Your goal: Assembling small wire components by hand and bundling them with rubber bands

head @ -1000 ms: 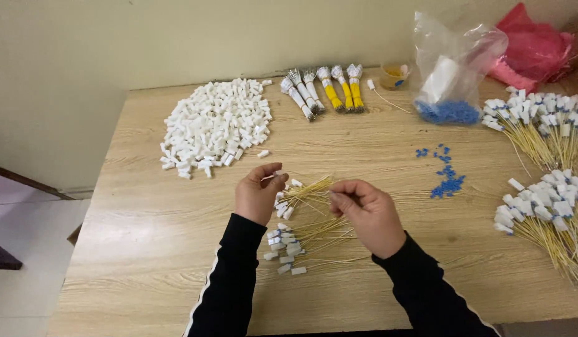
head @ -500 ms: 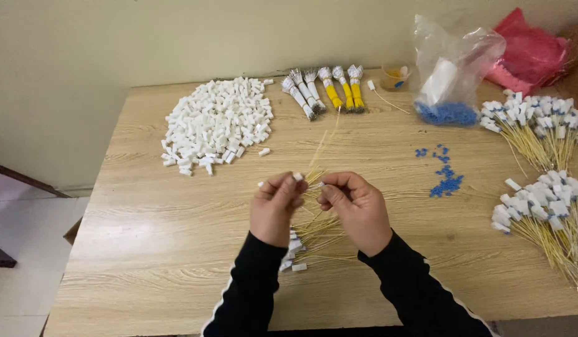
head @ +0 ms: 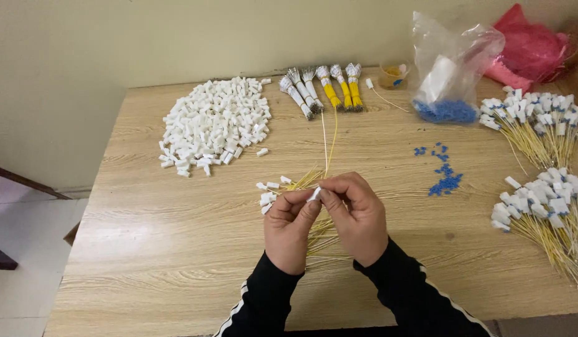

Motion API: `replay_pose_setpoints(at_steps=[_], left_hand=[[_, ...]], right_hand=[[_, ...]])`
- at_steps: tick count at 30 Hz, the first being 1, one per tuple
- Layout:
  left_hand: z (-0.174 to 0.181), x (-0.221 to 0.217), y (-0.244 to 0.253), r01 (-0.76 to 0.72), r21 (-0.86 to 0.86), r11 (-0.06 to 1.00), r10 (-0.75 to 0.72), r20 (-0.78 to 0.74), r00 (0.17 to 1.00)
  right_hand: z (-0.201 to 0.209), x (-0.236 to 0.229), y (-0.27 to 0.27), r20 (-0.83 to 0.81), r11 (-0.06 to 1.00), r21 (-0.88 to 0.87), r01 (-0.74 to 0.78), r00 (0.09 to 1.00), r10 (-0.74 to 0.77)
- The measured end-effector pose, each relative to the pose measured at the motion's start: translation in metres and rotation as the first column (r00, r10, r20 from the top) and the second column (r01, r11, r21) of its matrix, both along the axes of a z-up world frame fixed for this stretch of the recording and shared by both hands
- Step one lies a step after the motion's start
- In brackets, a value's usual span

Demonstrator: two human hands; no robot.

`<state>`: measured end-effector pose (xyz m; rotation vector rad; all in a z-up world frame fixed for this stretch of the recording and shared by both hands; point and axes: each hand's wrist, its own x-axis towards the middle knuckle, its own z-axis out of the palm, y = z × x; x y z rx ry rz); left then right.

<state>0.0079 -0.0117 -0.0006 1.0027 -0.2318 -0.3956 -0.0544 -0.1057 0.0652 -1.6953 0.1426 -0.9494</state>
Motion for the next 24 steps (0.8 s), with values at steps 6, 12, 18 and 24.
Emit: replay_pose_setpoints(at_steps=[6,12,18,24], left_hand=[[-0.002,0.0,0.0,-0.054,0.029,0.998,0.053,0.025,0.998],[-0.024,0.008,0.004,-0.091,0.146,0.985,0.082,0.065,0.994],[0.023,0.011,0.045,0.004,0.69,0.724,-0.222,0.227,0.948],[-0.014,0.022,0.082,0.077,0.835,0.544,-0.299,0.108,0.948]], right_hand=[[-0.001,-0.007,0.01,-0.007,0.996,-0.084,0.015,1.0,-0.016],[-0.015,-0.008,0.01,-0.026,0.999,-0.039,-0.012,1.0,0.011],[-0.065,-0.023,-0.025,-0.177,0.987,-0.163,0.007,0.984,-0.037],[-0.168,-0.08,-0.178,-0.639,0.762,-0.5,0.411,0.419,-0.645]])
